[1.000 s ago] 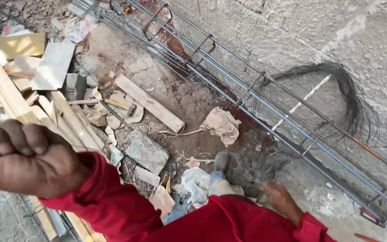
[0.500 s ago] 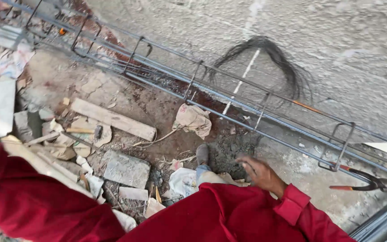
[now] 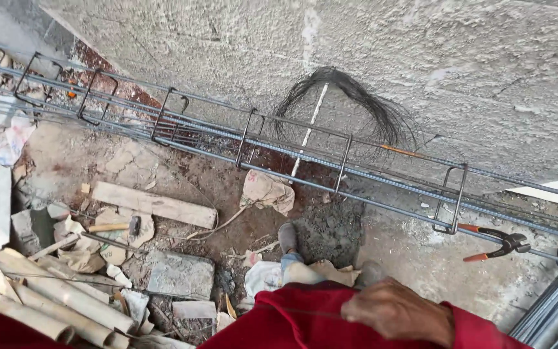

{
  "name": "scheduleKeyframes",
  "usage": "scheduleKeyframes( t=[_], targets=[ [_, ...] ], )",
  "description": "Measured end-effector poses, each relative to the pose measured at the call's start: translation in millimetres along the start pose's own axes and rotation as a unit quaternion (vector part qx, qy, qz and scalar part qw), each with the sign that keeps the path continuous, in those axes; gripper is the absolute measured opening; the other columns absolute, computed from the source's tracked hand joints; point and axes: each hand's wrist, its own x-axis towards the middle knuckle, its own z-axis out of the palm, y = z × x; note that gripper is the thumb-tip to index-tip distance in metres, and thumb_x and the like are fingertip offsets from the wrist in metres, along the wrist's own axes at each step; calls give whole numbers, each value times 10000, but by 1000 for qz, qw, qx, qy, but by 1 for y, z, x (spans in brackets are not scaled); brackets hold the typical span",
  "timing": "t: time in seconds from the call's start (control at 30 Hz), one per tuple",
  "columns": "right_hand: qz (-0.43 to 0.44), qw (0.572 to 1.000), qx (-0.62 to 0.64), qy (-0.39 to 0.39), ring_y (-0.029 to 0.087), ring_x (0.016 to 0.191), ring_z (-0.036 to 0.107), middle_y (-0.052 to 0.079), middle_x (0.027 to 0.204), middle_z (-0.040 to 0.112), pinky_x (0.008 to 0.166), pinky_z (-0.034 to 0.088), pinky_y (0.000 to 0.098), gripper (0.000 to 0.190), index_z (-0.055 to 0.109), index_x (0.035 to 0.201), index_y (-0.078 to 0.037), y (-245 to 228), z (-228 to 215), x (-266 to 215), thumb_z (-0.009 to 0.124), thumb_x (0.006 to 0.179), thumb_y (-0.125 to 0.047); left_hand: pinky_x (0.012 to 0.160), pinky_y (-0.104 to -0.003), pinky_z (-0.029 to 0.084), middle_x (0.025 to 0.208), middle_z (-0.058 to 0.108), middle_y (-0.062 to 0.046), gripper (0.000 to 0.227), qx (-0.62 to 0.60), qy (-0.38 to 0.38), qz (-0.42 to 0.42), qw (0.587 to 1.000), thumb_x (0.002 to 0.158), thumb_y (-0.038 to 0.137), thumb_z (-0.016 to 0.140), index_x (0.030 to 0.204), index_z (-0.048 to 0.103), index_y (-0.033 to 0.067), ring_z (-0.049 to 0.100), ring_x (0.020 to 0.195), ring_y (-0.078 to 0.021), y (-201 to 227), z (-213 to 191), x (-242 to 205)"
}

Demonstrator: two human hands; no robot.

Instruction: The person secures metal rebar together by wrapping wire around the intersections and twisting it with pliers. They move along the rebar structure to repeat the process at different points, occasionally cutting the excess wire.

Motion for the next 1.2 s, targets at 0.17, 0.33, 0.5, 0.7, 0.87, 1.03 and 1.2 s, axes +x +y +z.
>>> scheduleKeyframes(
  t=[0.17,0.33,0.5,0.7,0.87,1.03,1.2],
  targets=[
    [114,979,-161,-58,288,913,705,118,997,754,957,542,461,578,711,1366,-128,45,39,22,560,847,78,519,-290,519,850,671,-102,176,98,-73,22,992,991,-1,492,976,659,52,645,645,-172,18,78,12],
    [57,991,-111,58,314,1218,671,160,1401,678,1105,363,528,315,702,1225,-146,-4,-26,-1,679,913,-106,524,-296,552,875,723,-112,206,206,-115,-1,972,960,-19,518,1005,706,52,699,670,-183,44,207,-31],
    [-38,942,-202,264,303,1241,652,114,1387,657,1034,508,393,469,628,1364,-155,-87,-101,65,667,898,-107,528,-301,578,896,766,-119,240,298,-157,-30,941,935,-33,539,1028,743,52,742,689,-191,82,359,-65],
    [-9,951,-284,124,285,965,721,108,1077,737,824,590,424,523,680,1327,-75,-11,-118,88,689,811,11,673,-429,595,934,772,-149,153,206,-131,-86,966,878,103,705,1018,747,58,741,781,-342,76,434,-57],
    [7,966,-217,141,302,915,728,136,1002,737,778,617,397,365,742,1166,-117,39,-156,127,702,809,-53,657,-443,567,890,742,-190,162,79,-57,-254,962,927,112,697,1080,716,63,739,778,-368,25,441,-25],
    [130,969,-173,120,270,911,734,108,960,752,809,592,396,282,738,1182,-121,67,-201,180,685,911,-181,647,-474,541,862,742,-188,103,129,-46,-241,961,929,116,683,1018,685,63,724,730,-390,-24,434,9],
    [220,951,-170,139,279,961,734,121,1086,755,903,567,413,317,716,1212,-104,128,-238,208,615,960,-267,616,-523,528,776,739,-164,108,264,-128,-263,919,919,183,662,943,648,78,704,633,-386,-58,432,39]
  ],
)
